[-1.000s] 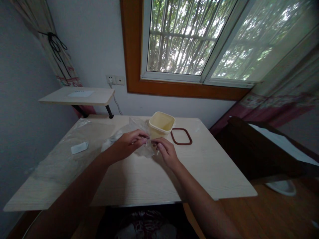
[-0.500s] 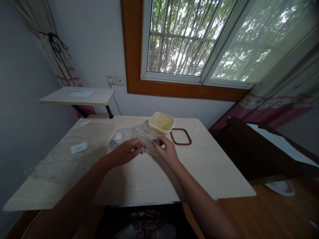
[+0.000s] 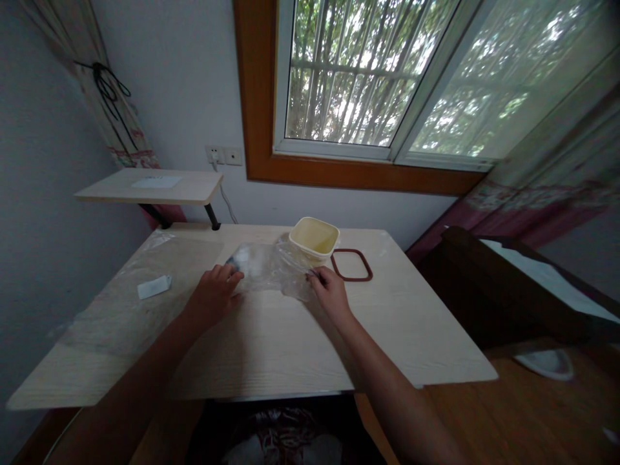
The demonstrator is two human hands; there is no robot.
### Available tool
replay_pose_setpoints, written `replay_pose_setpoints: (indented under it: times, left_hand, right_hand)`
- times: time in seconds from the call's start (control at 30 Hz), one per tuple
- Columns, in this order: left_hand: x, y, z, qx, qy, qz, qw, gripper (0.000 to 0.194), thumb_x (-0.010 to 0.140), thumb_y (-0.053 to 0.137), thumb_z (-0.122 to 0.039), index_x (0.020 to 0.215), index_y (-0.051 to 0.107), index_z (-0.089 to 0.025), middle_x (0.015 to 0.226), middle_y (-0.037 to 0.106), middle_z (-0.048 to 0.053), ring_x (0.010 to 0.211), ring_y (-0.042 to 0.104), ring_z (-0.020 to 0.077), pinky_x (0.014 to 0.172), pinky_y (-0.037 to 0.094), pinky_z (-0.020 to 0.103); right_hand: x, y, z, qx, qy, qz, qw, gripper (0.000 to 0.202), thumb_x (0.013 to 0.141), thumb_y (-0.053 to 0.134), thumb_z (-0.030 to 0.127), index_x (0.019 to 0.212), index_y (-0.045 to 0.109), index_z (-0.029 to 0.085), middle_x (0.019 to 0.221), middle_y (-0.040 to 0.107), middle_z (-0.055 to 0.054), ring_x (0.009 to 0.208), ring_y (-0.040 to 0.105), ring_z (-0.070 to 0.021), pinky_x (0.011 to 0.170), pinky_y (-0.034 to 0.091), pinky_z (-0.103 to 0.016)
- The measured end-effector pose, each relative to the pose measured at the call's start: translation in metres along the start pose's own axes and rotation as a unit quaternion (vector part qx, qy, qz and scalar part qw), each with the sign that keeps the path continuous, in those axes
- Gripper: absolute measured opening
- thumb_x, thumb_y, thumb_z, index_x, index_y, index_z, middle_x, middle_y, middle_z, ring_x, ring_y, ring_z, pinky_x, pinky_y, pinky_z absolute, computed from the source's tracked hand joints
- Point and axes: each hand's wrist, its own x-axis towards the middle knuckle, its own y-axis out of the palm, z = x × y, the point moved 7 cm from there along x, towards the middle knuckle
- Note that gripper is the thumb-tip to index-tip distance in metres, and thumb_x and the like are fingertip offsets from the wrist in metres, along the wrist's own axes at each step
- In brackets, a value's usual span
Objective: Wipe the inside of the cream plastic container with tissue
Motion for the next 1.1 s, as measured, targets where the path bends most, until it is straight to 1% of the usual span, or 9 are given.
replay_pose_setpoints:
  times: [0.1, 0.37, 0.47, 0.53, 0.6, 0.7, 0.77, 0.9, 1.1]
  left_hand:
    - [0.0, 0.006, 0.012, 0.008, 0.01, 0.034, 0.999, 0.012, 0.089, 0.054, -0.019, 0.096, 0.063, -0.022, 0.1, 0.064, 0.011, 0.096, 0.056, 0.0299, 0.079, 0.045, 0.042]
    - [-0.01, 0.013, 0.054, 0.005, -0.021, 0.024, 0.999, 0.017, 0.086, 0.05, -0.012, 0.086, 0.063, -0.022, 0.094, 0.062, 0.011, 0.091, 0.058, 0.0274, 0.082, 0.048, 0.041]
    - [-0.011, 0.009, 0.059, -0.024, -0.021, 0.027, 0.999, 0.02, 0.08, 0.059, -0.017, 0.098, 0.066, -0.022, 0.101, 0.063, 0.012, 0.096, 0.058, 0.0296, 0.087, 0.05, 0.044]
    - [-0.01, 0.0, 0.057, -0.06, -0.017, 0.001, 0.998, 0.037, 0.076, 0.065, -0.025, 0.113, 0.065, -0.021, 0.113, 0.062, 0.015, 0.107, 0.056, 0.0333, 0.095, 0.049, 0.048]
    - [-0.007, -0.012, 0.052, -0.1, -0.002, -0.031, 0.995, 0.052, 0.075, 0.068, -0.031, 0.126, 0.06, -0.021, 0.129, 0.057, 0.017, 0.122, 0.051, 0.0366, 0.105, 0.045, 0.053]
    - [0.003, -0.024, 0.044, -0.142, 0.024, -0.061, 0.988, 0.056, 0.083, 0.061, -0.032, 0.138, 0.054, -0.022, 0.148, 0.047, 0.016, 0.139, 0.04, 0.0367, 0.116, 0.036, 0.056]
    - [0.013, -0.027, 0.041, -0.148, 0.022, -0.078, 0.986, 0.051, 0.09, 0.052, -0.031, 0.141, 0.052, -0.021, 0.153, 0.043, 0.015, 0.146, 0.033, 0.0345, 0.12, 0.031, 0.056]
    - [0.039, -0.018, 0.038, -0.155, -0.004, -0.1, 0.983, 0.048, 0.098, 0.042, -0.032, 0.144, 0.051, -0.02, 0.156, 0.043, 0.013, 0.151, 0.03, 0.0296, 0.123, 0.027, 0.054]
    - [0.067, 0.021, 0.031, -0.164, -0.033, -0.068, 0.984, 0.051, 0.104, 0.032, -0.04, 0.15, 0.044, -0.02, 0.154, 0.05, 0.01, 0.152, 0.03, 0.0259, 0.126, 0.022, 0.054]
  right_hand:
    - [-0.001, -0.001, -0.004, -0.007, 0.0, 0.004, 1.0, 0.022, 0.092, 0.055, 0.035, 0.08, 0.068, 0.022, 0.078, 0.068, -0.004, 0.074, 0.062, -0.0215, 0.068, 0.046, -0.032]
    - [-0.008, 0.005, -0.016, -0.01, -0.007, 0.053, 0.999, 0.021, 0.092, 0.056, 0.035, 0.085, 0.071, 0.023, 0.085, 0.072, -0.005, 0.082, 0.066, -0.0228, 0.075, 0.05, -0.034]
    - [-0.01, 0.01, -0.015, -0.03, -0.002, 0.072, 0.997, 0.02, 0.092, 0.058, 0.035, 0.092, 0.072, 0.022, 0.088, 0.072, -0.006, 0.082, 0.066, -0.0225, 0.073, 0.051, -0.034]
    - [-0.012, 0.01, -0.013, -0.04, 0.008, 0.075, 0.996, 0.024, 0.089, 0.062, 0.036, 0.105, 0.071, 0.021, 0.093, 0.073, -0.007, 0.082, 0.067, -0.0226, 0.072, 0.052, -0.034]
    - [-0.012, 0.01, -0.01, -0.043, 0.018, 0.076, 0.996, 0.04, 0.085, 0.068, 0.038, 0.122, 0.066, 0.022, 0.1, 0.074, -0.008, 0.083, 0.068, -0.0232, 0.073, 0.053, -0.035]
    - [-0.011, 0.01, -0.002, -0.057, 0.015, 0.08, 0.995, 0.064, 0.081, 0.074, 0.042, 0.14, 0.054, 0.023, 0.109, 0.073, -0.011, 0.087, 0.069, -0.0256, 0.076, 0.056, -0.038]
    - [-0.01, 0.01, 0.006, -0.076, -0.008, 0.076, 0.994, 0.069, 0.082, 0.074, 0.044, 0.144, 0.05, 0.024, 0.116, 0.072, -0.012, 0.094, 0.07, -0.0282, 0.081, 0.056, -0.042]
    - [-0.008, 0.011, 0.028, -0.114, -0.073, 0.076, 0.988, 0.062, 0.089, 0.068, 0.044, 0.144, 0.048, 0.026, 0.131, 0.065, -0.014, 0.113, 0.066, -0.0319, 0.093, 0.055, -0.047]
    - [-0.006, 0.01, 0.05, -0.146, -0.094, 0.072, 0.982, 0.058, 0.092, 0.064, 0.042, 0.145, 0.047, 0.026, 0.142, 0.057, -0.014, 0.117, 0.064, -0.0319, 0.094, 0.055, -0.047]
